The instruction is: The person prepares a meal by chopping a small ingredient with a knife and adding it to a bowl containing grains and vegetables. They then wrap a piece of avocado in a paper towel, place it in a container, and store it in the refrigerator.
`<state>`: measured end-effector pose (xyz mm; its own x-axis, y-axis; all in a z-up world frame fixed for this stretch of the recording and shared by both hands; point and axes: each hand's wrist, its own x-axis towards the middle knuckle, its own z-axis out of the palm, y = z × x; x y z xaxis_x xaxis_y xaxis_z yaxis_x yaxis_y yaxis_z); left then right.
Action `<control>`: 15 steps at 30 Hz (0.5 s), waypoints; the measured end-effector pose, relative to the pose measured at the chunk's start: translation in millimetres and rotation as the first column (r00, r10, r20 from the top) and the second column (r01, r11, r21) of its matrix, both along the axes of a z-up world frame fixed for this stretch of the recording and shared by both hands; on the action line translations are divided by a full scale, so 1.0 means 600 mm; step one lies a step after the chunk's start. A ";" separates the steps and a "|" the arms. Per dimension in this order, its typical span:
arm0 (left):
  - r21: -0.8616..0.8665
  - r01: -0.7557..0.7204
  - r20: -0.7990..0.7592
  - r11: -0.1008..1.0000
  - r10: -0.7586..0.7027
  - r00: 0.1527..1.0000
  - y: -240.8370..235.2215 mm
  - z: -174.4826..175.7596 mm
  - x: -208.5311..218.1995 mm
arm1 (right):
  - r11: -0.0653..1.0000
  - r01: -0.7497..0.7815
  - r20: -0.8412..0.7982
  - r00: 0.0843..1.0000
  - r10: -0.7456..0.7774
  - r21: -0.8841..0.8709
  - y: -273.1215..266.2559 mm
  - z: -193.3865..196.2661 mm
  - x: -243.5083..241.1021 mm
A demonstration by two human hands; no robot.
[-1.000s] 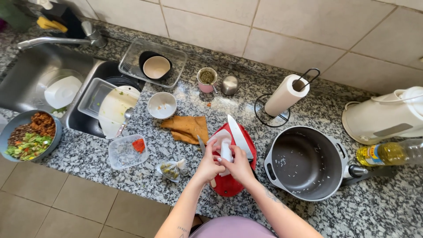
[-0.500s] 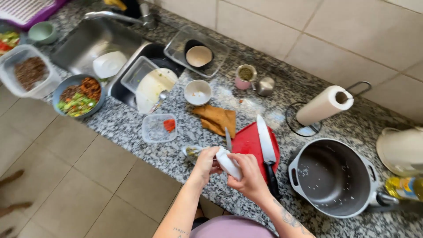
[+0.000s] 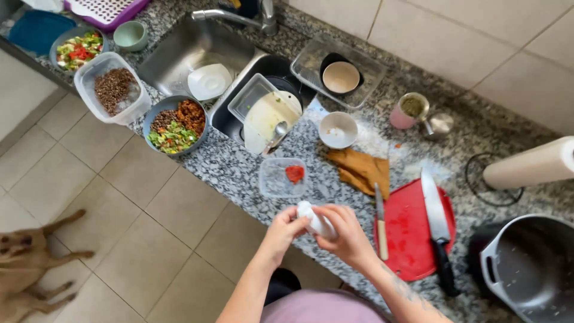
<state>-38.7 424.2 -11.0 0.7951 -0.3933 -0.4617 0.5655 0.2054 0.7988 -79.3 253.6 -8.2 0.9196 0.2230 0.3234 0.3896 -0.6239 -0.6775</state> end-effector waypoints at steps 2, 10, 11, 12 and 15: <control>0.200 -0.015 0.157 0.980 -0.016 0.987 0.054 -0.032 0.059 | 0.997 0.078 0.053 0.996 -0.078 0.002 0.057 -0.023 0.050; 0.806 -0.018 0.356 0.592 -0.460 0.814 0.136 -0.032 0.251 | 0.948 0.309 0.000 0.951 -0.310 0.077 0.188 -0.076 0.192; 0.823 0.020 0.325 0.567 -0.500 0.803 0.136 -0.033 0.255 | 0.934 0.347 -0.129 0.933 -0.335 0.082 0.193 -0.075 0.190; 0.838 0.058 0.291 0.542 -0.536 0.793 0.134 -0.035 0.255 | 0.921 0.382 -0.259 0.900 -0.350 0.081 0.196 -0.074 0.184; 0.821 0.055 0.352 0.568 -0.580 0.735 0.133 0.020 0.241 | 0.917 0.399 -0.359 0.856 -0.373 -0.001 0.195 -0.056 0.185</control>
